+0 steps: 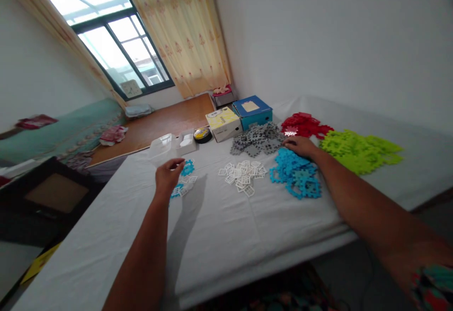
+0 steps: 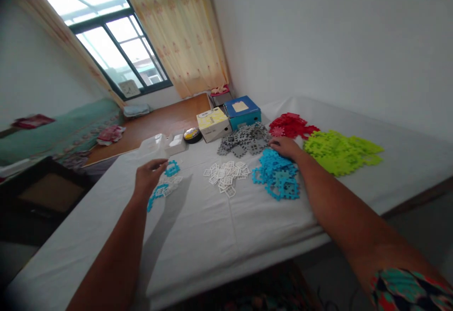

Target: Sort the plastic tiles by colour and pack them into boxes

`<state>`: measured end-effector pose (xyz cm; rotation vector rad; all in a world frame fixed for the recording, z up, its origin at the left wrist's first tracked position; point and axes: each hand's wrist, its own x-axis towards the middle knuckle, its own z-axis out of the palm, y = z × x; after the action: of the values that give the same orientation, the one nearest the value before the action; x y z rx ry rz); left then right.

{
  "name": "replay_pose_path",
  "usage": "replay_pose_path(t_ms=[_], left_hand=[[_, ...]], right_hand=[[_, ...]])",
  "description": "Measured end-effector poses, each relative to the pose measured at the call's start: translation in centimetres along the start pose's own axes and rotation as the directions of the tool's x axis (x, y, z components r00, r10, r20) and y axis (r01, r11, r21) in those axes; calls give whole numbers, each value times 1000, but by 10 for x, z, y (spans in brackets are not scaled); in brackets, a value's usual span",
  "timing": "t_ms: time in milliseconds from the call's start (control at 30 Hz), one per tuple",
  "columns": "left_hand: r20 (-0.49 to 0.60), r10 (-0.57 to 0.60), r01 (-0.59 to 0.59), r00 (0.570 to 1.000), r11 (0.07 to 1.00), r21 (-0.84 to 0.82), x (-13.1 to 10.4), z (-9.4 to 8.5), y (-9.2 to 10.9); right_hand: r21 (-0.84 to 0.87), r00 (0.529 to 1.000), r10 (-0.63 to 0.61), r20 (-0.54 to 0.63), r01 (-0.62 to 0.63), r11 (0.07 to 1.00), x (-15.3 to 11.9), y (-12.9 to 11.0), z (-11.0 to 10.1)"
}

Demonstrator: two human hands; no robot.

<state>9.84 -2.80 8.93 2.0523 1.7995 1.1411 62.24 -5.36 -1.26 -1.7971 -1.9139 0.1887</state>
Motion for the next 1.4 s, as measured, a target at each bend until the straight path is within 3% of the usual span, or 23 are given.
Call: replay_pose_path(t_ms=[67, 133, 267, 367, 433, 500, 600, 700, 800, 867, 933, 1033, 1200, 1300, 1400], left_hand=[[85, 37, -21, 996, 984, -180, -1, 15, 34], [238, 79, 16, 968, 928, -372, -7, 38, 73], [474, 257, 82, 842, 808, -583, -35, 99, 146], [544, 355, 121, 760, 746, -655, -60, 144, 187], [568, 409, 111, 715, 735, -669, -71, 169, 206], [560, 443, 53, 700, 750, -659, -78, 187, 220], [520, 473, -83, 711, 791, -606, -79, 203, 233], [480, 468, -160, 742, 819, -551, -76, 205, 237], [426, 456, -179, 781, 818, -546, -70, 197, 225], [391, 449, -206, 804, 826, -525, -61, 188, 205], [376, 407, -231, 832, 872, -432, -48, 176, 175], [381, 248, -224, 891, 969, -105, -19, 147, 117], [259, 38, -94, 965, 974, 207, 16, 84, 19], [214, -44, -32, 976, 941, 338, 15, 65, -20], [211, -81, -14, 974, 911, 412, 8, 63, -38]], right_hand=[[-4, 1000, -12, -6, 12, 1000, 1, -2, 0], [-10, 1000, -11, 2, 11, 1000, 1, -3, -1], [-18, 1000, -11, 25, 11, 1000, 1, -5, -3], [-23, 1000, -22, 21, 22, 999, 2, -6, -3], [-23, 1000, -21, 12, 21, 1000, 2, -6, -3], [-17, 1000, -18, 6, 18, 1000, 3, -6, -2], [-19, 1000, -16, 6, 16, 1000, 4, -7, -2], [-29, 1000, -14, 18, 14, 999, 4, -9, -3], [-32, 1000, -13, 24, 14, 999, 2, -11, -5], [-25, 1000, -17, 19, 18, 1000, 1, -11, -5], [-7, 1000, -20, 14, 20, 1000, -1, -9, -5], [4, 1000, -3, 9, 3, 1000, -1, -4, -1], [27, 1000, -1, 17, 1, 1000, 2, 6, 5], [25, 1000, 12, 15, -12, 1000, 2, 9, 5], [3, 1000, 13, 3, -13, 1000, 1, 11, 4]])
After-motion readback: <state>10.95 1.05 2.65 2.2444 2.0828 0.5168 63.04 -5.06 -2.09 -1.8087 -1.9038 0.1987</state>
